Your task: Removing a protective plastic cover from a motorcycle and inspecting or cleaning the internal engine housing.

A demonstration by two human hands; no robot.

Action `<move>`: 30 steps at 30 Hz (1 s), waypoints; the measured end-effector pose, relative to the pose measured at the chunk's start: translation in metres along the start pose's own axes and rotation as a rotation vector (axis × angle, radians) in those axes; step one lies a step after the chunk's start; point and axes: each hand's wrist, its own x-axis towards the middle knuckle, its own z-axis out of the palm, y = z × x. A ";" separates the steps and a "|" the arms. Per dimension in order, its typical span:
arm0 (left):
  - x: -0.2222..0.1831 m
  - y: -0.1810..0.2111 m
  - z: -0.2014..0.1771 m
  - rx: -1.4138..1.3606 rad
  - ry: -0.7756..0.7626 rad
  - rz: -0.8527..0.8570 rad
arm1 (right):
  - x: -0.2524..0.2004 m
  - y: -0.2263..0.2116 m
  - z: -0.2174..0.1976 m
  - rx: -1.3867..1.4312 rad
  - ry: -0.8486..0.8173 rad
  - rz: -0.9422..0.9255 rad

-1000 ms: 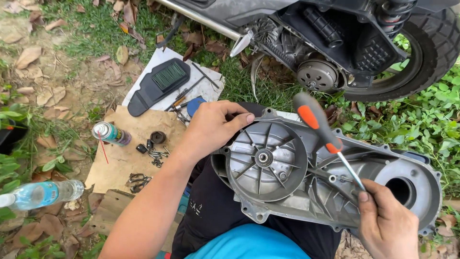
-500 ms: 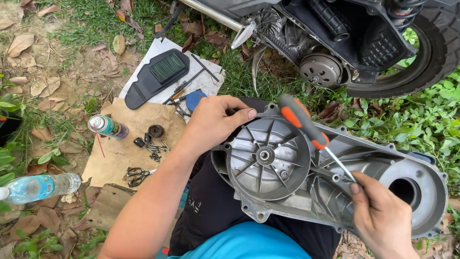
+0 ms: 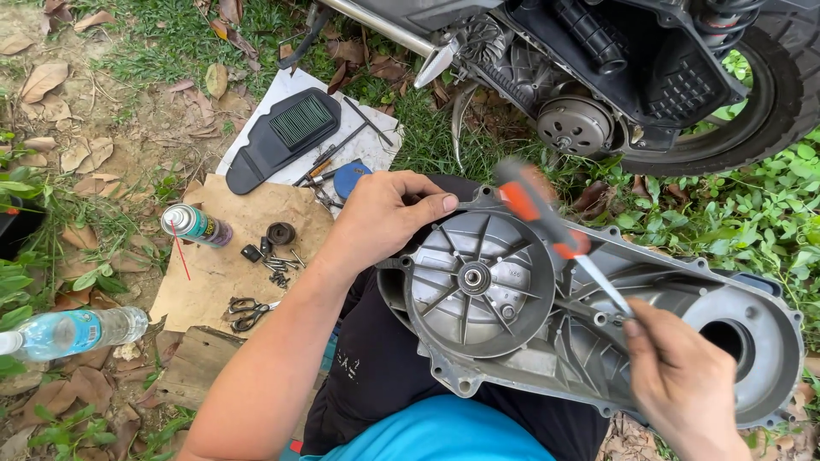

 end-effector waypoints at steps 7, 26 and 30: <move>0.002 0.001 0.000 -0.048 -0.018 -0.054 | 0.007 0.004 -0.001 -0.015 -0.081 0.050; 0.008 -0.007 0.001 -0.093 -0.049 -0.062 | 0.007 0.000 0.004 0.025 0.020 0.037; 0.009 -0.009 0.002 -0.086 -0.042 -0.038 | 0.008 -0.004 0.005 0.073 0.000 0.037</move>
